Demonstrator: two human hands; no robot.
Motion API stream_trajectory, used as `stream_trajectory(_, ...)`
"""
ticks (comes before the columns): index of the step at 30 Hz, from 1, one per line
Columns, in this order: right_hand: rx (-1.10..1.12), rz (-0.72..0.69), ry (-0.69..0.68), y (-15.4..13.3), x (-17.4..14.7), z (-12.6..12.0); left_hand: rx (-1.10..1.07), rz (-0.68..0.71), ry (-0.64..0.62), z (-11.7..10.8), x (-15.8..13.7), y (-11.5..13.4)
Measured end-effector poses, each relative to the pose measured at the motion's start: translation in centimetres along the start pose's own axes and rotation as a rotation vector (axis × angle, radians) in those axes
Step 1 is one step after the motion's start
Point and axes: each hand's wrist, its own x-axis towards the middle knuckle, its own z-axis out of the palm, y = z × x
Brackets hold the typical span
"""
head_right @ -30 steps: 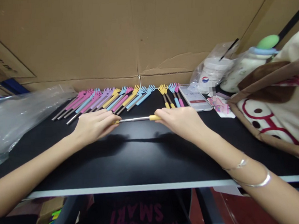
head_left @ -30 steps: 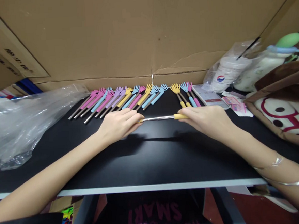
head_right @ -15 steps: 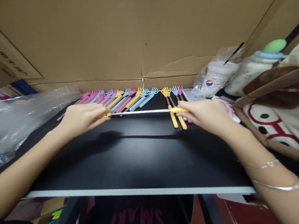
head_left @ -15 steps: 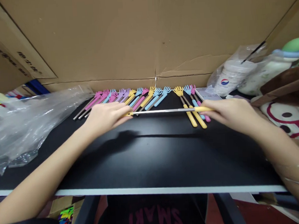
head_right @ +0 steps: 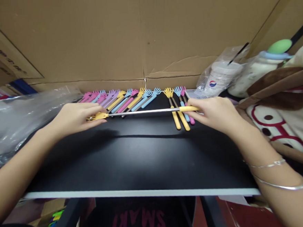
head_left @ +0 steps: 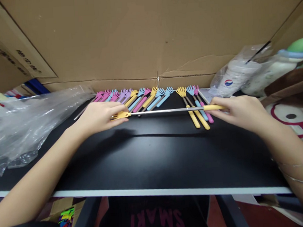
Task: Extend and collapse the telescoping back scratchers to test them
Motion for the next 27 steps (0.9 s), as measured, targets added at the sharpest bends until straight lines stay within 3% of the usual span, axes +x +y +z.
stream_trajectory(9, -0.131, 0.055, 0.086, -1.4, 0.1, 0.3, 0.049, 0.081, 0.144, 0.8, 0.1, 0.7)
stream_trajectory(15, -0.045, -0.236, 0.180, -5.9, 0.4, 2.4, 0.008, 0.254, 0.218, 2.1, 2.1, 4.6)
stream_trajectory(18, -0.010, -0.308, 0.189, -7.0, 0.4, 2.7, 0.008, 0.268, 0.223, 2.2, 2.4, 5.7)
stream_trajectory(23, -0.009, -0.305, 0.213, -6.0, 0.1, 1.8, 0.028, 0.241, 0.241, 1.3, 2.3, 5.5)
stream_trajectory(27, 0.012, -0.257, 0.155, -2.9, -0.1, 1.0, 0.072, 0.208, 0.210, 0.3, 1.7, 3.7)
